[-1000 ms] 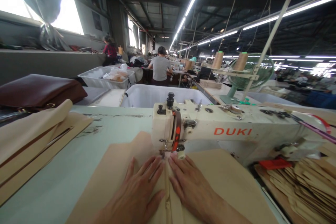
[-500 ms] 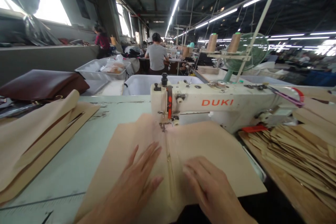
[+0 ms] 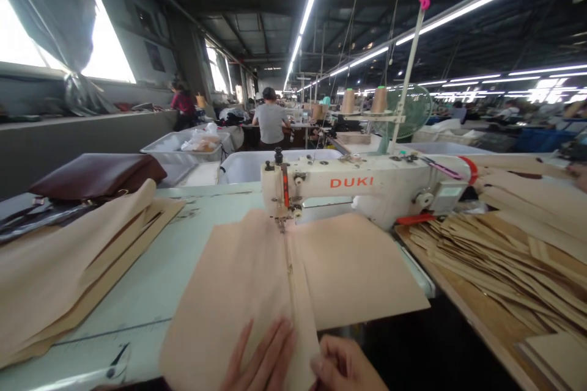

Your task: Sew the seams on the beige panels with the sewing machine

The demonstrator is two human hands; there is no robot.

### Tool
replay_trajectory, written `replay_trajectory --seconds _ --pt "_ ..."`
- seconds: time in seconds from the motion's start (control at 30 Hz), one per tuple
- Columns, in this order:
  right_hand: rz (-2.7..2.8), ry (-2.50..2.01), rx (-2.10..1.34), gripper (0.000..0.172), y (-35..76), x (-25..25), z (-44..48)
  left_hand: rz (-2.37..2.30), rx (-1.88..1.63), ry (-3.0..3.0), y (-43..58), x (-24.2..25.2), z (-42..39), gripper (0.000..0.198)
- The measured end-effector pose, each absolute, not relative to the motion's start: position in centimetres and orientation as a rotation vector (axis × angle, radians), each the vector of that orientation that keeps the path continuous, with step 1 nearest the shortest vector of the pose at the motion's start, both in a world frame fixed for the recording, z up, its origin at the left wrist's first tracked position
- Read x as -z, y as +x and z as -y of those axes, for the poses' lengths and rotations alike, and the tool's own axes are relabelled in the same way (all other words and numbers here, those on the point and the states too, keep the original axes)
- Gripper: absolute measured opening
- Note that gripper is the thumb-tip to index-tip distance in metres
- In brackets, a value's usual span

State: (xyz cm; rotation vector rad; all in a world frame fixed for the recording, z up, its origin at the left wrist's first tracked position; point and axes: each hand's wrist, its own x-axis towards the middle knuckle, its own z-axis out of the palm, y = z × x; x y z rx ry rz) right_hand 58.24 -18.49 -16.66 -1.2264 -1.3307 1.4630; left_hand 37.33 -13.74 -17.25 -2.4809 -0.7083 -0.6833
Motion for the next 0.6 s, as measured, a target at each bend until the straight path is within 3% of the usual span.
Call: replay_trajectory --seconds 0.13,0.2,0.3,0.4,0.6 --pt "1.602 -1.424 -0.605 0.041 59.0 12.0 19.3 0.812 0.766 -2.678 36.6 13.6 14.3 0.055" --pt "1.754 -1.301 -0.370 0.023 59.1 11.0 18.5 1.035 0.847 -2.801 36.5 12.1 14.3 0.044" --pt "1.988 -1.149 -0.390 0.029 58.9 11.3 16.8 1.387 0.985 -2.964 36.6 9.9 14.1 0.035" --pt "2.174 -1.177 -0.300 0.040 59.2 12.3 15.6 1.649 1.054 -3.067 36.8 7.6 13.8 0.040" --pt "2.175 -1.222 -0.215 0.021 60.5 13.2 15.0 1.704 1.030 -3.106 36.9 5.1 13.7 0.043"
